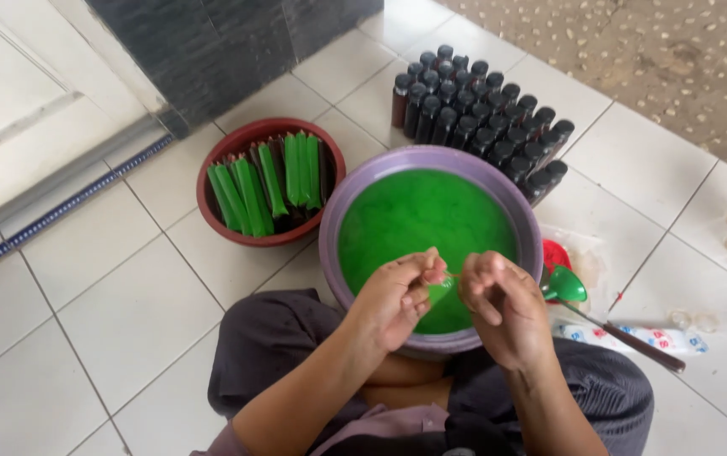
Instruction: Filling green plastic tubes with liquid using a funnel and ladle and then sealing them manually
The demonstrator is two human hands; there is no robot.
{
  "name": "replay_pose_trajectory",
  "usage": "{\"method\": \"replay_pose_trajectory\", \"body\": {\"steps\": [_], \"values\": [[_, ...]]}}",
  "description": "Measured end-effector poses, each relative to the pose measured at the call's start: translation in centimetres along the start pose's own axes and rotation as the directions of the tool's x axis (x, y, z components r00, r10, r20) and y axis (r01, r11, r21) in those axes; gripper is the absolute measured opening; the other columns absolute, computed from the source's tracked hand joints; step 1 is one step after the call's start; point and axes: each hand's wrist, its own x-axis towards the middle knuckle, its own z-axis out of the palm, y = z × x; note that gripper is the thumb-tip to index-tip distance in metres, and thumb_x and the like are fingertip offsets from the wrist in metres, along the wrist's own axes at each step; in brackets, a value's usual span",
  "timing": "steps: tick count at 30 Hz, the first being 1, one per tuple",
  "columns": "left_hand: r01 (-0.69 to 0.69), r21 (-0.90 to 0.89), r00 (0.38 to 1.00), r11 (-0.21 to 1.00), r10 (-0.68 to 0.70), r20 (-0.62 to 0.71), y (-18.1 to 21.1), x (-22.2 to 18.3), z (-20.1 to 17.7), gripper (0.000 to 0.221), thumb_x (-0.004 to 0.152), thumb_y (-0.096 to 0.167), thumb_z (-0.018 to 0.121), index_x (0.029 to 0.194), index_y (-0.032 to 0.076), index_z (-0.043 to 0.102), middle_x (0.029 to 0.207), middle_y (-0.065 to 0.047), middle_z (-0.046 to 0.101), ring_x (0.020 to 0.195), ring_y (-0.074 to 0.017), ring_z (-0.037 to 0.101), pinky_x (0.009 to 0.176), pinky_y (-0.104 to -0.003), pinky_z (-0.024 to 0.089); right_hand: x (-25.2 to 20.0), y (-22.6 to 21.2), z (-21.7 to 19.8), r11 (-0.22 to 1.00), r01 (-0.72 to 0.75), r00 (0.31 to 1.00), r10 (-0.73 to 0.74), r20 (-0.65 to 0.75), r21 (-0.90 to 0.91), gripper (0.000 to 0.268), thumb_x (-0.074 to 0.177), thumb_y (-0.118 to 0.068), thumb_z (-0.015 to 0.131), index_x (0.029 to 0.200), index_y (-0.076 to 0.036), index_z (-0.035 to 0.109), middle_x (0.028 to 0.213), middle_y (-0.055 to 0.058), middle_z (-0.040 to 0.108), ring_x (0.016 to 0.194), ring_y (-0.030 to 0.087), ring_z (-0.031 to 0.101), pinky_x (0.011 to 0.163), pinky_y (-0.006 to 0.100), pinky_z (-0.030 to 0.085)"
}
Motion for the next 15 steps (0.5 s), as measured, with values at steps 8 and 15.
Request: {"method": "replay_pose_trajectory", "body": {"steps": [8, 15], "values": [[0.119, -0.169, 0.974, 0.978, -0.148, -0.171, -1.5, -0.8, -3.1, 0.012, 0.102, 0.016, 0.064, 0.102, 0.004, 0.067, 0.075, -0.001, 0.075, 0.036, 0.0048, 0.039, 0.045, -0.015, 0.036, -1.2, 0.5, 2.1, 0.235, 0.424, 0.896, -0.247, 0.368, -0.875, 0.017, 0.079, -0.006, 0.083, 0.095, -0.011, 0.081, 0.073, 0.0, 0.067, 0.051, 0.012, 0.054, 0.057, 0.024, 0.044], [0.121, -0.134, 0.957, 0.984, -0.151, -0.249, -2.6, -1.1, -5.0, 0.017, 0.101, 0.018, 0.068, 0.101, 0.002, 0.072, 0.074, -0.004, 0.077, 0.034, 0.0042, 0.043, 0.043, -0.014, 0.037, -0.3, 1.4, 1.2, -0.273, 0.743, 0.57, -0.224, 0.791, -0.612, 0.007, 0.086, -0.009, 0.075, 0.085, -0.016, 0.076, 0.072, -0.003, 0.063, 0.059, 0.014, 0.058, 0.076, 0.031, 0.042]]}}
